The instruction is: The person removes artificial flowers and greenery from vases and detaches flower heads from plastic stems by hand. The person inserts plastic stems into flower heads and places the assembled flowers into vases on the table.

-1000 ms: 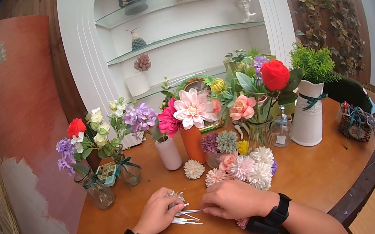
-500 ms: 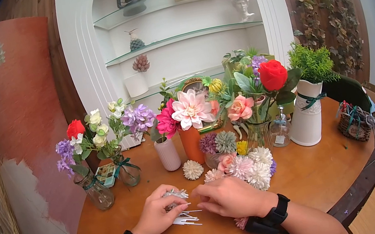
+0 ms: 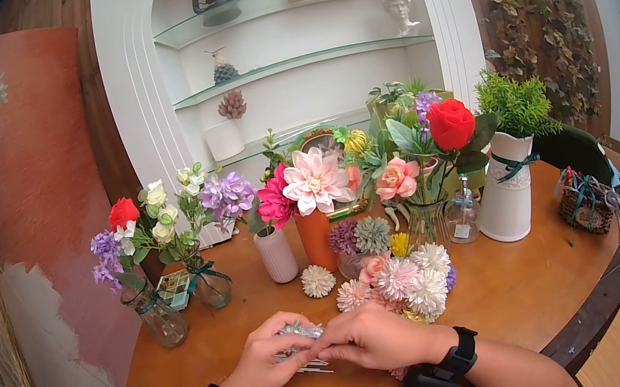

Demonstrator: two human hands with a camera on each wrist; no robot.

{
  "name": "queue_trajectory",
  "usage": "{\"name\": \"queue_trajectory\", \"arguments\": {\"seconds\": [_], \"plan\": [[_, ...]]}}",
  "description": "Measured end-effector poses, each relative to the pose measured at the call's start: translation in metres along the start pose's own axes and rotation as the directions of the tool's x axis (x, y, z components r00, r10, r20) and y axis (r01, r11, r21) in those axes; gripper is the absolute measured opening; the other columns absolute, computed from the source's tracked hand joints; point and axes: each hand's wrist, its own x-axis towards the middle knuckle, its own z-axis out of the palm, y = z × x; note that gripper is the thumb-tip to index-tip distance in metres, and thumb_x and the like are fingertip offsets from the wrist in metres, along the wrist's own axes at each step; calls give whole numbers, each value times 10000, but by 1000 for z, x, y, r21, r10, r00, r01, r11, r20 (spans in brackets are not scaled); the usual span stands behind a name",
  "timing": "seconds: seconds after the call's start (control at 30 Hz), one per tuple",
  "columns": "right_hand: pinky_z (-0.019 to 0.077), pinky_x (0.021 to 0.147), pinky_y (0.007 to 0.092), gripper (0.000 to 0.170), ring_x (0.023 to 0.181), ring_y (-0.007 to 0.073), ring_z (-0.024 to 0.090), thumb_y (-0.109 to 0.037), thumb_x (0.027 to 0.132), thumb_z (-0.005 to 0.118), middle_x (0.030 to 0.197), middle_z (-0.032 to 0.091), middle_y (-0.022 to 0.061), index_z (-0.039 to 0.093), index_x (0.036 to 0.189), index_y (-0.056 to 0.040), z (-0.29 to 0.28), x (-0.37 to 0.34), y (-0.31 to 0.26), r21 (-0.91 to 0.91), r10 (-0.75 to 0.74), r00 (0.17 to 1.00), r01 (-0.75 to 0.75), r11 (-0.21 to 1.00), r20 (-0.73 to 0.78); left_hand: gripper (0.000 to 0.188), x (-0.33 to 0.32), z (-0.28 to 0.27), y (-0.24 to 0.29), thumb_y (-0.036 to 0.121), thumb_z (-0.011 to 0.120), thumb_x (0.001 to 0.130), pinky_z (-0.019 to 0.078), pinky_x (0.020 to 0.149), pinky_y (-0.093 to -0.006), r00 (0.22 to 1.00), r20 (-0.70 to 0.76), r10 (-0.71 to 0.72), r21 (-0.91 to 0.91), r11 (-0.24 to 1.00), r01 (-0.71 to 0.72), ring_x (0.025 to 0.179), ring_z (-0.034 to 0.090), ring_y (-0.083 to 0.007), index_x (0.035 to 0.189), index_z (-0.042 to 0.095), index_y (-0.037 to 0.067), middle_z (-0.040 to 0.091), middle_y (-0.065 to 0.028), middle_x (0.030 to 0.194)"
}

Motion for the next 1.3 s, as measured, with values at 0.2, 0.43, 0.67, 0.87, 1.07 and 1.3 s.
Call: {"name": "queue_trajectory", "arguments": {"seconds": [0.2, 0.43, 0.67, 0.87, 1.07, 1.3], "plan": [[519, 706, 370, 90, 747, 294, 634, -63, 874, 674, 850, 650, 114, 660, 952, -22, -1, 1, -1, -76, 113, 965, -135, 988, -238, 329, 2, -1, -11, 148, 520, 999, 490, 864, -284, 991, -124, 41, 105, 994, -28, 996, 611, -189, 1296, 611, 40, 563, -135, 1237], [490, 496, 259, 102, 670, 125, 603, -79, 887, 692, 912, 589, 58, 620, 923, -15, -1, -1, -5, 33, 172, 885, -175, 984, -433, 438, 2, 1, -9, 62, 545, 985, 498, 821, -253, 927, -127, -354, -479, 840, 255, 966, 580, -108, 1411, 452, 21, 547, -109, 1283], [479, 442, 249, 128, 597, 76, 595, -77, 885, 704, 882, 600, 64, 603, 908, -2, -1, 0, -1, 132, 199, 854, -154, 979, -481, 446, 3, 0, -18, -64, 664, 870, 500, 870, -254, 893, -181, -412, -521, 810, 268, 1016, 588, -110, 1263, 469, 17, 607, -89, 1150], [467, 420, 219, 139, 617, 62, 605, -68, 887, 701, 888, 618, 63, 586, 903, 9, -2, 1, 1, 49, 16, 838, 13, 999, -545, 345, 2, -1, -16, -60, 689, 853, 497, 878, -257, 874, -216, -435, -540, 799, 264, 996, 594, -108, 1122, 494, 36, 606, -70, 1108], [456, 384, 210, 119, 553, 54, 610, -73, 906, 685, 697, 630, 23, 586, 908, -7, 2, -2, -1, 247, 208, 835, -89, 965, -510, 295, 4, -4, -5, -22, 675, 883, 494, 890, -272, 860, -172, -480, -648, 713, 268, 1017, 588, -116, 1131, 525, 32, 590, -76, 1150], [449, 375, 194, 131, 532, 45, 623, -80, 902, 691, 713, 674, 26, 585, 916, -4, 2, -4, -3, 252, 243, 846, -134, 958, -475, 162, 3, -3, -15, 9, 615, 941, 491, 904, -271, 844, -254, -472, -672, 714, 197, 1064, 584, -134, 1096, 631, -33, 596, -68, 1180]]}}
